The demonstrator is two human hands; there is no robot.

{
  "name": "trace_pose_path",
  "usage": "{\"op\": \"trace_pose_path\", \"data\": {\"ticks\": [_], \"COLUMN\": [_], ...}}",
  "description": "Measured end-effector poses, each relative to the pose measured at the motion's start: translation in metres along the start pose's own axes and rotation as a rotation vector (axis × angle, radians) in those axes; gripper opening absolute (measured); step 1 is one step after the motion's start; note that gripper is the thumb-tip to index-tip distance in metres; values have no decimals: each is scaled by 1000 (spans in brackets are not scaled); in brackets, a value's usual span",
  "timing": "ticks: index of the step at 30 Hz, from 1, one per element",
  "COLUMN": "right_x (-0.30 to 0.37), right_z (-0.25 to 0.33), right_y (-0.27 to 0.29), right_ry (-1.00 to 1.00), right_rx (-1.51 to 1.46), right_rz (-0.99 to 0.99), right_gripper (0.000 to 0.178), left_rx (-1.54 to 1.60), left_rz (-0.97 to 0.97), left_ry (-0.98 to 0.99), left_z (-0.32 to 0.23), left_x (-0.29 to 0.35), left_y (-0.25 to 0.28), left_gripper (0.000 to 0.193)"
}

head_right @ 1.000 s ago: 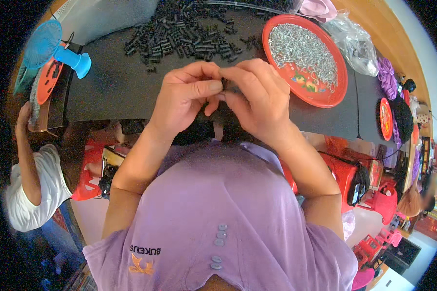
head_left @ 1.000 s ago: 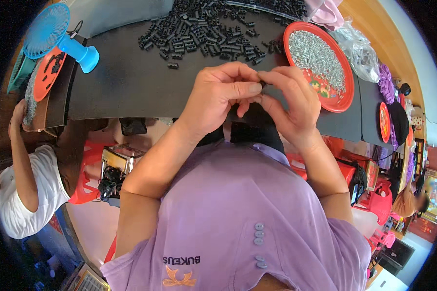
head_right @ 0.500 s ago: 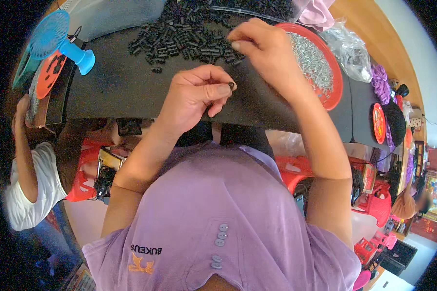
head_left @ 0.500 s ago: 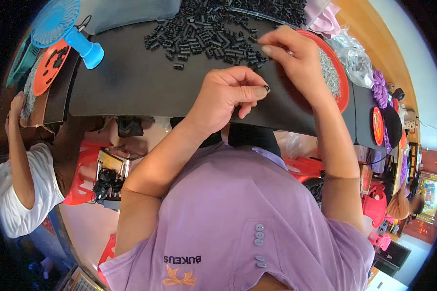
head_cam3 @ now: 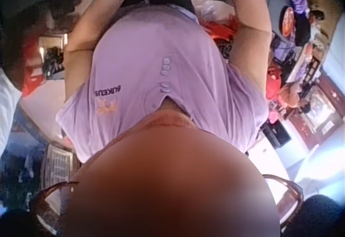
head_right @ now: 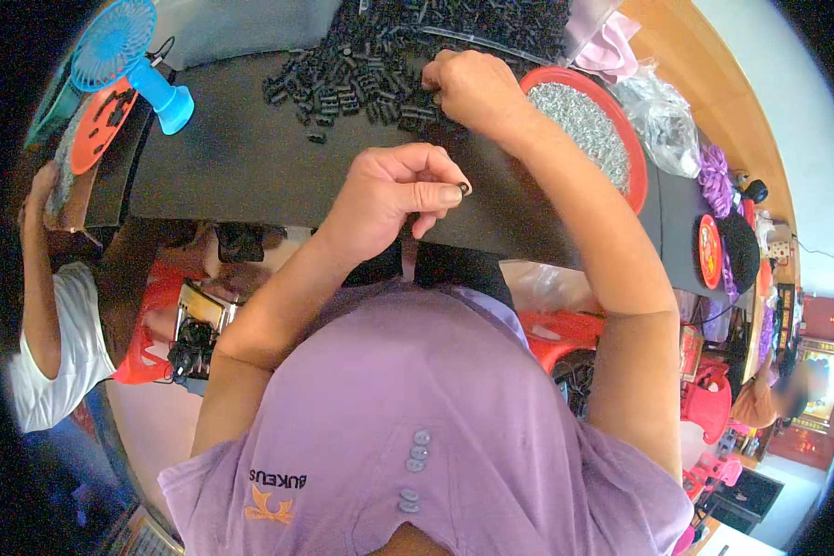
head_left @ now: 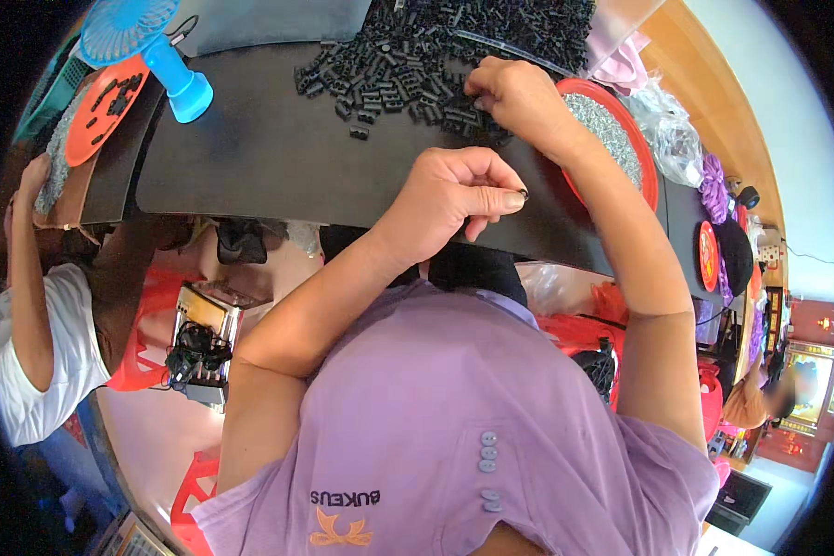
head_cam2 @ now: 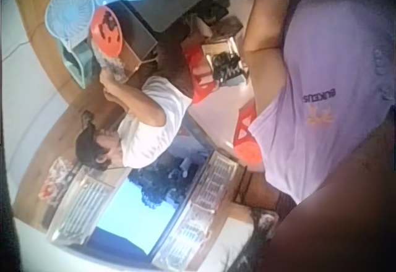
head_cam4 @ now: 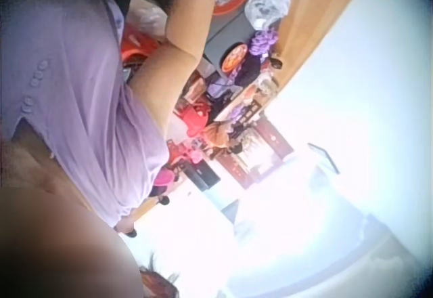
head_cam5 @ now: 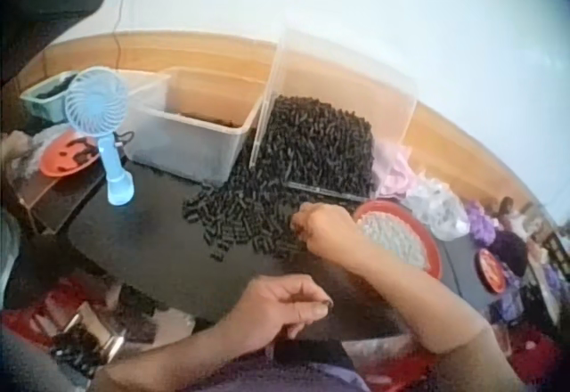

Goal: The person assembles components by picking small metal pins from a plate, taking black plastic pieces, and inserting the pins into the plastic pieces by hand.

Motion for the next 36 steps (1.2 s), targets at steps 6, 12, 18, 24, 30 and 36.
{"op": "trace_pose_path", "data": {"ticks": [6, 12, 18, 24, 30, 36], "right_x": [0, 11, 59, 94, 100, 101], "right_z": [6, 5, 25, 42, 46, 48], "right_y": [2, 3, 24, 10, 4, 2], "right_ry": [65, 5, -579, -546, -475, -418], "right_rx": [61, 78, -1263, -1479, -1478, -1422], "right_rz": [-9, -173, -362, -529, -529, -545], "right_gripper": [16, 12, 14, 13, 16, 15], "left_rx": [-12, 70, 189, 99, -40, -88], "left_rz": [-4, -107, -150, -236, -317, -332], "left_ry": [-2, 34, -30, -34, -80, -80], "left_z": [-2, -1, -2, -4, -3, -2], "left_x": [1, -2, -5, -7, -8, -8], "left_y": [-1, 0, 2, -4, -10, -11], "left_gripper": [10, 12, 15, 15, 14, 14]}}
Point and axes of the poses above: each hand's wrist, its own x-axis away from the middle knuckle, its own y-axis out of the back of the hand, z = x × y, the point moved 3 cm from there along -x, towards the middle knuckle, and after that the axes turned 2 degrees about -x, right-handed, at the moved point
